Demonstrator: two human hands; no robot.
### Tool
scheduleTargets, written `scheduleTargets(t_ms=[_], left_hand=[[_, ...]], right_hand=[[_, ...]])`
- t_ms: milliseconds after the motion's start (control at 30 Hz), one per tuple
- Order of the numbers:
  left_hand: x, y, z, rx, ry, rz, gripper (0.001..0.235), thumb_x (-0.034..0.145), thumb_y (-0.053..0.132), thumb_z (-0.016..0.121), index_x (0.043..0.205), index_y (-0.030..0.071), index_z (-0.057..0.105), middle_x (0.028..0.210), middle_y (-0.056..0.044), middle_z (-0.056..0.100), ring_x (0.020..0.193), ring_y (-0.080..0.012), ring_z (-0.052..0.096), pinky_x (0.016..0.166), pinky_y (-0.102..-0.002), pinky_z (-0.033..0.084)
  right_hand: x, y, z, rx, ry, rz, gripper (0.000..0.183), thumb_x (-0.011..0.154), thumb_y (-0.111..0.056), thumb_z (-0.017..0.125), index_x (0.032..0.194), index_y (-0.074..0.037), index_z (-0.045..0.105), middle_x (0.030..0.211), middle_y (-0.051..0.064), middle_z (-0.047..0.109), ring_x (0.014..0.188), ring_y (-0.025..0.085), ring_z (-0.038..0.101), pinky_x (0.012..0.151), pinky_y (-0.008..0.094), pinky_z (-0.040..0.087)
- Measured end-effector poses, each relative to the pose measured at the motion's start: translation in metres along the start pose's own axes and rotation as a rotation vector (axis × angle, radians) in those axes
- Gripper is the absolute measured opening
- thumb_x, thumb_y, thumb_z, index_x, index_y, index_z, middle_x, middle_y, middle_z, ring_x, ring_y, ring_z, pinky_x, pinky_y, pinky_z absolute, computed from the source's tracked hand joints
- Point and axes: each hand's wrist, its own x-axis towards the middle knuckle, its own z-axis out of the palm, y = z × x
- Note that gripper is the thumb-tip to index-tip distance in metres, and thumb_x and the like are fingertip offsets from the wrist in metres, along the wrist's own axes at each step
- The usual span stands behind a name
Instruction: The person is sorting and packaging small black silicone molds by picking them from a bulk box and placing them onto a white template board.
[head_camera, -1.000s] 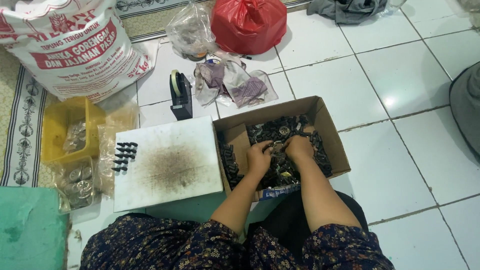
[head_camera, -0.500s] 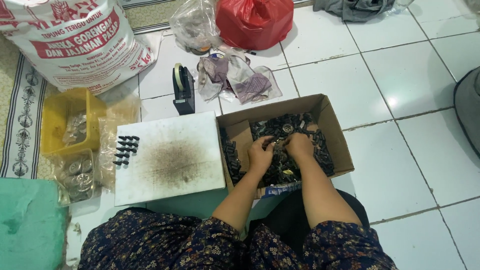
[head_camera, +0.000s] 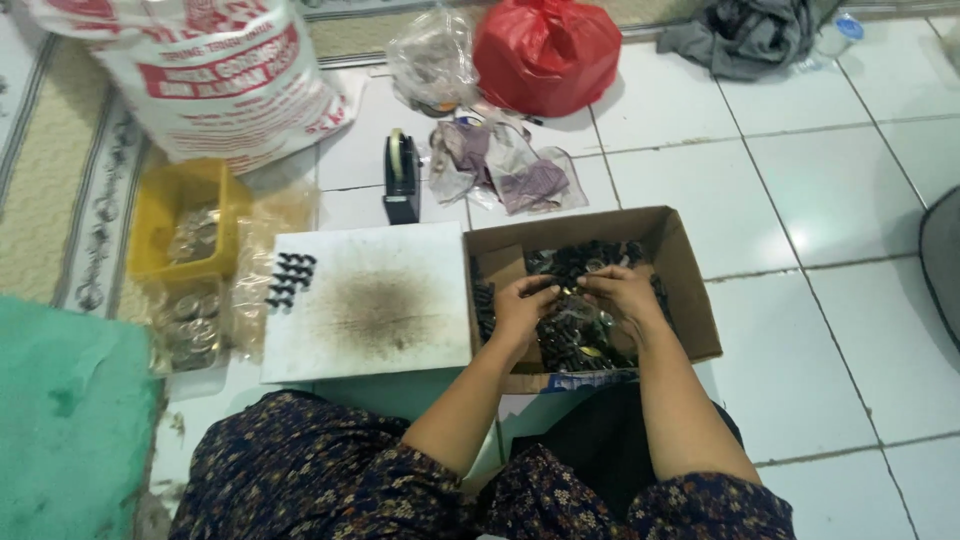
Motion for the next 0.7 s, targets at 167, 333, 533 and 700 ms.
scheduleTargets(t_ms=[167, 333, 533, 700], left_hand=[[-0.046, 0.056, -0.039, 0.031, -0.019, 0.043, 0.041, 0.087, 0.009, 0.081, 0.124, -0.005, 0.069, 0.114, -0.024, 0.069, 0.101, -0.0305, 0.073, 0.081, -0.034, 0.064], [-0.093, 0.086, -0.079, 0.067, -0.001, 0.066, 0.042, 0.086, 0.009, 0.081, 0.124, -0.003, 0.07, 0.116, -0.025, 0.072, 0.102, -0.0297, 0.073, 0.081, -0.034, 0.063], [-0.126, 0.089, -0.119, 0.098, 0.065, 0.1, 0.034, 0.086, 0.008, 0.081, 0.118, -0.002, 0.074, 0.114, -0.022, 0.074, 0.103, -0.0244, 0.072, 0.085, -0.033, 0.063], [-0.128, 0.083, -0.129, -0.1, 0.074, 0.13, 0.036, 0.084, 0.0, 0.08, 0.118, -0.008, 0.072, 0.113, -0.029, 0.073, 0.1, -0.0278, 0.073, 0.087, -0.035, 0.064]], right_hand=[[-0.049, -0.027, 0.045, 0.027, -0.02, -0.069, 0.04, 0.076, 0.001, 0.087, 0.112, 0.007, 0.069, 0.1, 0.019, 0.069, 0.095, 0.027, 0.071, 0.081, 0.035, 0.063], [-0.091, -0.037, 0.093, -0.022, -0.087, -0.143, 0.031, 0.076, 0.008, 0.084, 0.105, 0.008, 0.074, 0.09, 0.021, 0.071, 0.087, 0.027, 0.071, 0.074, 0.036, 0.063], [-0.15, -0.047, 0.141, -0.137, -0.168, -0.189, 0.031, 0.078, 0.01, 0.083, 0.108, 0.009, 0.077, 0.095, 0.029, 0.074, 0.086, 0.029, 0.073, 0.074, 0.043, 0.065], [-0.16, -0.04, 0.154, -0.352, -0.178, -0.356, 0.035, 0.073, 0.0, 0.089, 0.106, 0.006, 0.077, 0.089, 0.021, 0.076, 0.091, 0.028, 0.074, 0.076, 0.039, 0.066]])
